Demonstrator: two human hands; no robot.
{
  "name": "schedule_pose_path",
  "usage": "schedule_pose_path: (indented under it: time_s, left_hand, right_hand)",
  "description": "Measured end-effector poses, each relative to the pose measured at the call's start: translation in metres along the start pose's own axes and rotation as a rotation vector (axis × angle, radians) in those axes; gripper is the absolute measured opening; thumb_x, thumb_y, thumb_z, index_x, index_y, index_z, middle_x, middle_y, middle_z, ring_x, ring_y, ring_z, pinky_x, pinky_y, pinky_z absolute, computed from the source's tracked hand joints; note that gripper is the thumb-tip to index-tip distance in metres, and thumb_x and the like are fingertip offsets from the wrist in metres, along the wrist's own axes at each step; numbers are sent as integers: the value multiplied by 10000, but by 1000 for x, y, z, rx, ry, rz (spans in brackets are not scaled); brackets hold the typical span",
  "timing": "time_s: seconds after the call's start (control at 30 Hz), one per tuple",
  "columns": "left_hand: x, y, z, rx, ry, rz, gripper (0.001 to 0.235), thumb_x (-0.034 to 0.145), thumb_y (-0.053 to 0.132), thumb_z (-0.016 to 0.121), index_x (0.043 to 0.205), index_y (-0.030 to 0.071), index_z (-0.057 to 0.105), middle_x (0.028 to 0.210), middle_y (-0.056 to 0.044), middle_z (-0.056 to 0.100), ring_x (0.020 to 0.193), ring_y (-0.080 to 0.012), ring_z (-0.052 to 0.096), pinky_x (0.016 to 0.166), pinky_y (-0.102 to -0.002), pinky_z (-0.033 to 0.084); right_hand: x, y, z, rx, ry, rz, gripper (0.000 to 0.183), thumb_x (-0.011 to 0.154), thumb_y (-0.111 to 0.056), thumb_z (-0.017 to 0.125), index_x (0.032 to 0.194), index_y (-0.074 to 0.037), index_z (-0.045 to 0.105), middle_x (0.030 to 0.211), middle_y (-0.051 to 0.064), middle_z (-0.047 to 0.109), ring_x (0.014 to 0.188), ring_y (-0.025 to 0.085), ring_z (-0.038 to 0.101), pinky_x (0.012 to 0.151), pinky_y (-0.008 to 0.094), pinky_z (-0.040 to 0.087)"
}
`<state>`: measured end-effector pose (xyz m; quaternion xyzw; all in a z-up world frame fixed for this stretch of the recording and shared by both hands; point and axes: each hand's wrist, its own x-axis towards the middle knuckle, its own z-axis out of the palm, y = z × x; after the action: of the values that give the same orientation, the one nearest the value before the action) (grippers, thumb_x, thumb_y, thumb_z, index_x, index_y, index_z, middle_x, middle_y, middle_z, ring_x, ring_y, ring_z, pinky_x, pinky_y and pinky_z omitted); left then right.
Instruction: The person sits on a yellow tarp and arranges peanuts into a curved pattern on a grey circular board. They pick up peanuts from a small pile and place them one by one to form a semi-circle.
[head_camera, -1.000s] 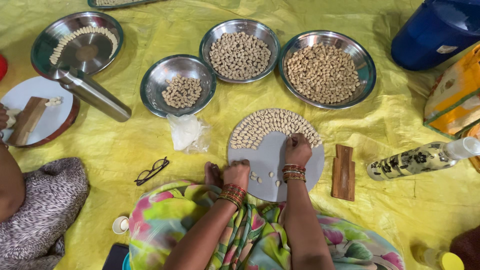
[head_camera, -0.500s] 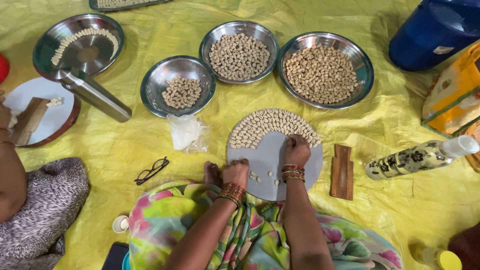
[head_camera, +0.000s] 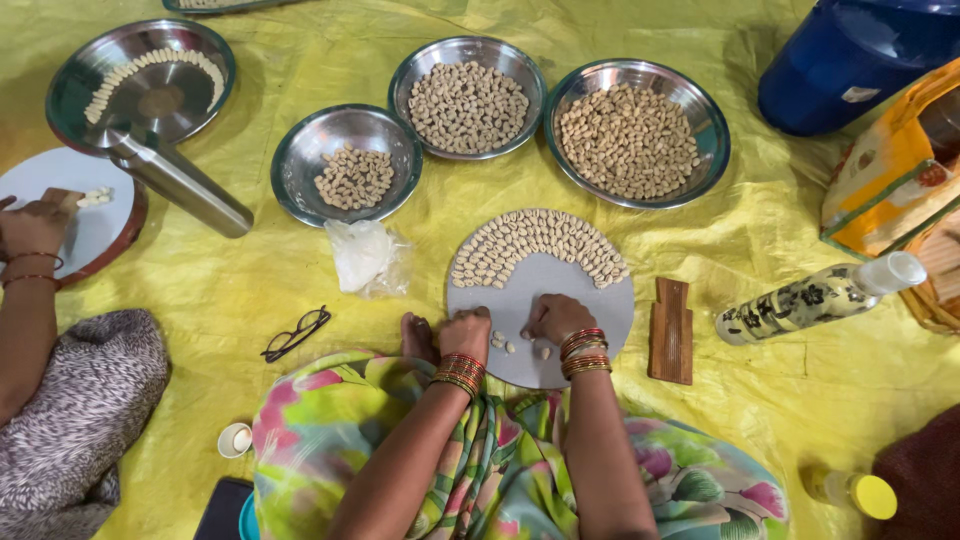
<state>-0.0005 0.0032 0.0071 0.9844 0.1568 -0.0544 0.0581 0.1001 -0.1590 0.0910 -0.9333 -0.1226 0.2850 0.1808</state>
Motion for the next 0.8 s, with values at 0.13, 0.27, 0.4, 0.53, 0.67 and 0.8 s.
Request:
schedule_pose_path:
  time_s: [0.13,0.27,0.4,0.53,0.67,0.8]
  left_hand:
    - [-2,1,0,8,137,8,142,930,83,596,994,55,721,855,-182,761,771,-299,768,606,-417,609]
    - [-2,1,-2,12,149,10,142,927,85,598,993,55,720,844,-178,759,753,-294,765,586,-414,609]
    - [-4,2,-4,24,143,6,141,932,93,598,997,55,717,858,-184,758,751,-294,764,595,-415,607]
    - [-3,3,-2,30,191,-2,128,896,95,612,965,67,716,865,-181,755,750,-299,758,618,-413,606]
    - [-3,2,4,5,249,13,119,869,94,620,939,65,713,838,-173,752,761,-296,754,635,-416,607]
    - [-2,2,5,0,268,25,110,860,92,627,925,63,710,825,-170,751,769,-299,753,634,-424,606]
  right_hand:
    - [-1,-2,9,-38,30,-88,272,681,-296,884,873,-188,726,1002,39,748,981,280,718,883,401,569]
    - [16,10,25,-7,85,-176,136,740,-232,784,860,-184,741,989,55,759,961,303,721,868,408,573]
    - [31,25,32,54,188,-193,106,780,-248,779,858,-175,774,943,64,777,910,300,739,841,402,585]
    - [42,35,22,275,326,-175,105,788,-154,765,892,-161,775,899,59,793,845,231,770,812,364,596]
    - [46,36,24,509,610,-102,99,838,-85,749,927,-122,771,876,84,791,827,215,767,796,364,589]
    - [50,32,33,603,853,-65,116,846,-47,740,945,-101,768,897,102,773,814,236,760,788,373,591]
